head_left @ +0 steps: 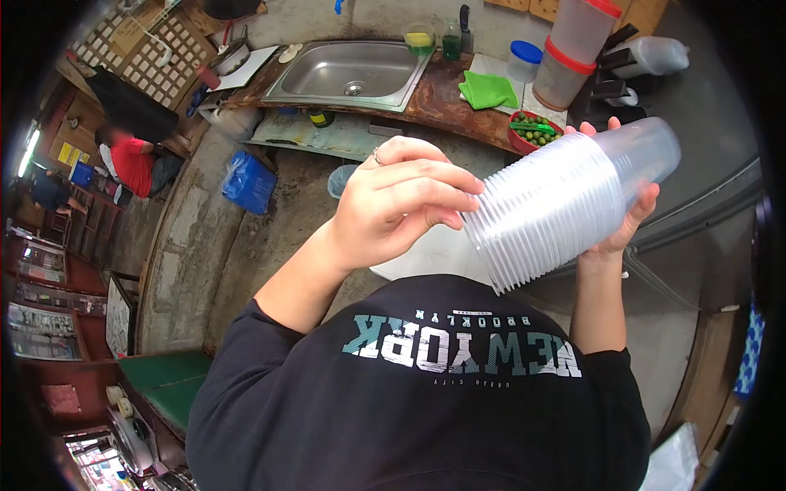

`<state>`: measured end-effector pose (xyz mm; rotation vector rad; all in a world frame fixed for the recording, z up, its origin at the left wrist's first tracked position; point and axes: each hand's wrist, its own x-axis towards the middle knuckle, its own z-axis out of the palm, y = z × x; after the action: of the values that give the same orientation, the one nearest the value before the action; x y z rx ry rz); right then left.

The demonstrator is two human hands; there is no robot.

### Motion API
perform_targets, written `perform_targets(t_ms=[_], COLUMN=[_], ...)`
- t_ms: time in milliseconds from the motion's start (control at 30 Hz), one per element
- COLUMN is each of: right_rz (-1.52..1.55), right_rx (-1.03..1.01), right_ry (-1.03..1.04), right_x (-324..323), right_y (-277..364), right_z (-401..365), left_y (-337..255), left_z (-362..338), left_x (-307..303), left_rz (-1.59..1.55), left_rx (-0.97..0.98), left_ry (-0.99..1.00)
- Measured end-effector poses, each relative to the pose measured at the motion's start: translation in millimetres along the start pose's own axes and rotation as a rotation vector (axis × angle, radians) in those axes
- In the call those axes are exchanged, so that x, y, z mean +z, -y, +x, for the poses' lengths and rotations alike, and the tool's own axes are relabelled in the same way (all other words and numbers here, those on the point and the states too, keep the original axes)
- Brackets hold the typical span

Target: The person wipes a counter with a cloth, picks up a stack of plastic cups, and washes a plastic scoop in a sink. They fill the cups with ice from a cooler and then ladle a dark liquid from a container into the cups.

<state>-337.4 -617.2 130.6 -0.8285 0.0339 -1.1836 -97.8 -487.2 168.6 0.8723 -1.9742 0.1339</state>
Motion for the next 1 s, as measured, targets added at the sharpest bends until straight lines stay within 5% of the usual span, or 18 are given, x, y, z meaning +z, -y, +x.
perform_targets(t_ms=[567, 1000], right_rz=[-0.039, -0.041], right_rx=[-0.003, -0.016], right_ry=[0.01, 0.007], right_x=[4, 15], right_y=[-1, 0], right_z=[-5, -13], left_y=[-6, -8], left_z=[-1, -4], left_x=[-7, -9], left_rz=[0.148, -0.018], left_rx=[0.019, 0.008], left_ry=[0.104, 0.17])
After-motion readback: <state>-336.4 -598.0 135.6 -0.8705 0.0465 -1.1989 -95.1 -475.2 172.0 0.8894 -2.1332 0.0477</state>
